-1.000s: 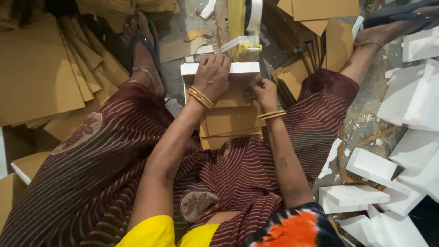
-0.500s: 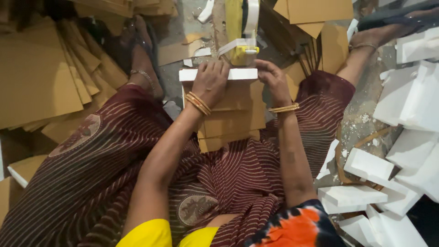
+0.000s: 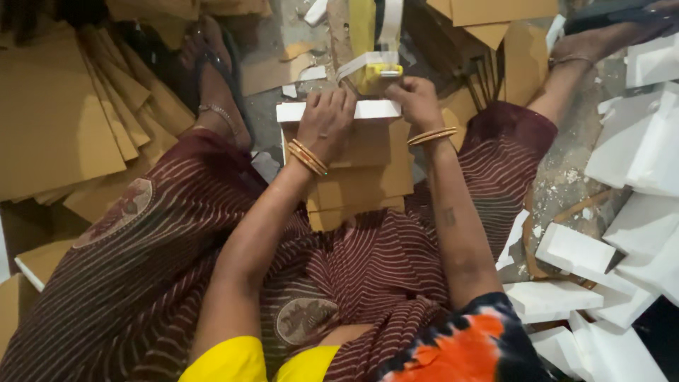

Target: The person sits on the floor and repeatedly assembles small white rectangular boxes by folding flaps and securing them with tape from a handheld dispenser. The person handles cardboard sheets and white box components, applying tape to edges and corners to form finished boxes.

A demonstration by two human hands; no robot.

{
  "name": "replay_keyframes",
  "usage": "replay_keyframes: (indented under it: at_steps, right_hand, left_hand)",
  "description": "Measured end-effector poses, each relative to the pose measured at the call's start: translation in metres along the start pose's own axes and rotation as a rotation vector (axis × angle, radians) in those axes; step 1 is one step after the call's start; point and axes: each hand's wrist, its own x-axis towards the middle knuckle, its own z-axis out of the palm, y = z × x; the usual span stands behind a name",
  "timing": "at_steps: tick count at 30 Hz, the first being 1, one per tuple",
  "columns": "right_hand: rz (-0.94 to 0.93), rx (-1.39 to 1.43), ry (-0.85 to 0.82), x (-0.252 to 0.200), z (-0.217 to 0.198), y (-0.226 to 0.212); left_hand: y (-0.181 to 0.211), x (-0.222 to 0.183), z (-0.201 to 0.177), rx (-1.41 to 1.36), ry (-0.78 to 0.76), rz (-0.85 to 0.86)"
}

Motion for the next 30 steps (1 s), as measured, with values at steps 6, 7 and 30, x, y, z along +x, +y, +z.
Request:
replay_keyframes:
  at_steps: [6, 7, 30]
  right_hand:
    - [0.119, 0.031, -0.15, -0.004, -0.004, -0.012]
    - [0.105, -0.048, -0.162, -0.009, -0.012, -0.009]
    - [-0.417, -0.719, 0.092, -0.132, -0.03, -0.053]
  left_hand:
    - [0.004, -0.006, 0.002, 0.185, 0.065, 0.022]
    - [0.006, -0.007, 0.003, 0.154, 0.065, 0.051]
    - [0.001, 0.013, -0.022, -0.178, -0.053, 0.036]
